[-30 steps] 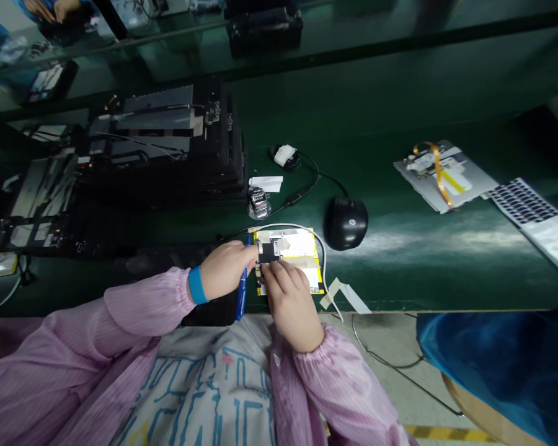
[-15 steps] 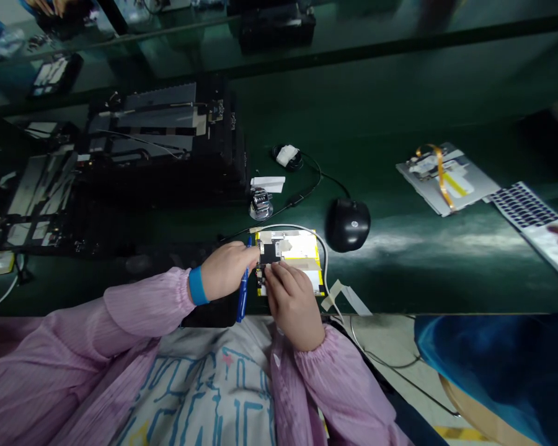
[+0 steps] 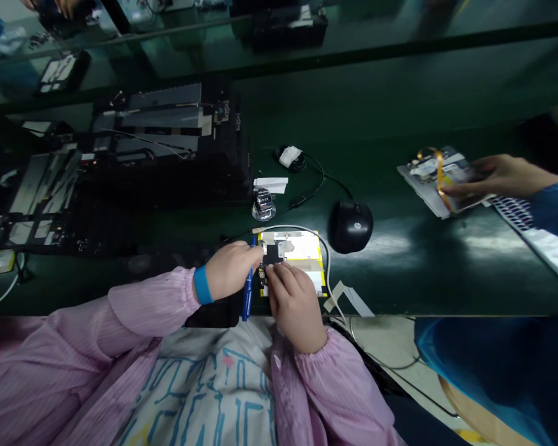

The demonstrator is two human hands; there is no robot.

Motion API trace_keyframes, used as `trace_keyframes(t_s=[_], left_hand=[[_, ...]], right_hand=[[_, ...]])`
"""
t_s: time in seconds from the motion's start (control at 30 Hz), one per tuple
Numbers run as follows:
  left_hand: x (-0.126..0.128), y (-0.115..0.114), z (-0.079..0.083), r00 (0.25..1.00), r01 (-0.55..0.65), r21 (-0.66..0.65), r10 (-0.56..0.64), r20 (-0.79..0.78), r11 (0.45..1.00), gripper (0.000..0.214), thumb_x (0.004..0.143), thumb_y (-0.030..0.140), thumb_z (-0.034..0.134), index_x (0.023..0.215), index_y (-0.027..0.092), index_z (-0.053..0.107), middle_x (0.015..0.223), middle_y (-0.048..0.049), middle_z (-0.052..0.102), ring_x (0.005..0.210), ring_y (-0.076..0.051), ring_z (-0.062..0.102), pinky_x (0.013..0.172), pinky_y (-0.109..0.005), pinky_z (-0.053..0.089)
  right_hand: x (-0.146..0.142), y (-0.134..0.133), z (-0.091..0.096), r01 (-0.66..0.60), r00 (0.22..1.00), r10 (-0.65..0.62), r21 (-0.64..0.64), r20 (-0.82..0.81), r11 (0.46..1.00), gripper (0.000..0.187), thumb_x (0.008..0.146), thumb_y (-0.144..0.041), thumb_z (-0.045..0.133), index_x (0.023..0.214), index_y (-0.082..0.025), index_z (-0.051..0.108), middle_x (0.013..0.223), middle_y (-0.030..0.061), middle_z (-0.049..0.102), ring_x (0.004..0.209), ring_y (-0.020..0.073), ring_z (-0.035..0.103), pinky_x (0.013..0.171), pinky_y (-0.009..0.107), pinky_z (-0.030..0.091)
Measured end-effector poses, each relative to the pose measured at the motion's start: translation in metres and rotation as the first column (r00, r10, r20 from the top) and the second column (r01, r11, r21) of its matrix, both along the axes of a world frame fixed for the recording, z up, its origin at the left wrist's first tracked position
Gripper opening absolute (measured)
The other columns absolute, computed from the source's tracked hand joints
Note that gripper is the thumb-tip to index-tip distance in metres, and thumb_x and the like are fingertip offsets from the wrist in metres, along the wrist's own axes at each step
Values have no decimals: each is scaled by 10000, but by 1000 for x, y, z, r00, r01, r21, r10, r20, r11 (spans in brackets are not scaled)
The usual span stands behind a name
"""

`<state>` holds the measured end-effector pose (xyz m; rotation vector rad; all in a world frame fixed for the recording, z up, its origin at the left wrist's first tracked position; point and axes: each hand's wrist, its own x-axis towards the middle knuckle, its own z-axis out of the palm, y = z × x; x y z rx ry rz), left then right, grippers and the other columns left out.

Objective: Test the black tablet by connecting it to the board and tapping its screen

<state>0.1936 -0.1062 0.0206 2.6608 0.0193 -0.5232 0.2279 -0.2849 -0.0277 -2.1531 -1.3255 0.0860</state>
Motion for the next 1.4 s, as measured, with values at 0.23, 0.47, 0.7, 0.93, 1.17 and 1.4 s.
trace_keyframes(t_s=[0.23,0.47,0.7,0.93,1.17,1.4], left_hand=[[-1,0,0,1000,4,2,-4,-3,1000,120,810,74,466,825,169,537,712,-56,621,703,-225,586,606,-318,427],[1,0,2,1000,4,-12,-4,-15,1000,120,828,87,453,831,169,541,701,-59,614,709,-227,589,612,-319,433],[0,0,-1,1000,-5,-12,5,-6,1000,125,811,74,465,830,167,547,700,-60,608,699,-225,581,620,-320,442],[0,0,0,1000,-6,-5,6,-19,1000,123,808,73,471,829,167,548,697,-62,611,708,-227,591,616,-316,442],[0,0,2,1000,-8,-1,8,-11,1000,108,846,113,452,830,168,544,703,-58,621,715,-220,594,622,-310,442],[-5,3,4,993,-106,-127,113,43,986,84,835,147,477,771,174,524,691,-39,618,671,-191,588,593,-286,414]], right_hand=[[-4,5,-1,44,999,-44,41,7,998,267,885,-108,492,1141,-123,566,1073,137,608,1019,268,535,874,452,499],[-3,4,-1,35,999,-36,25,35,999,301,886,-106,497,1182,-120,553,1084,137,586,1021,271,522,879,449,498],[-4,6,1,38,999,-37,-12,23,999,284,893,-106,468,1155,-118,575,1072,146,583,1000,264,524,876,450,486],[1,0,2,85,983,-80,22,-165,996,236,923,-189,495,1133,-170,602,1082,116,618,1058,260,557,980,517,418],[-1,-2,-1,94,979,-77,85,-188,992,257,927,-200,502,1169,-157,574,1107,117,631,1127,263,548,1019,516,405],[-4,1,0,19,1000,-18,-72,20,997,307,936,-283,488,1180,-125,586,1099,139,619,1132,299,516,998,529,402]])
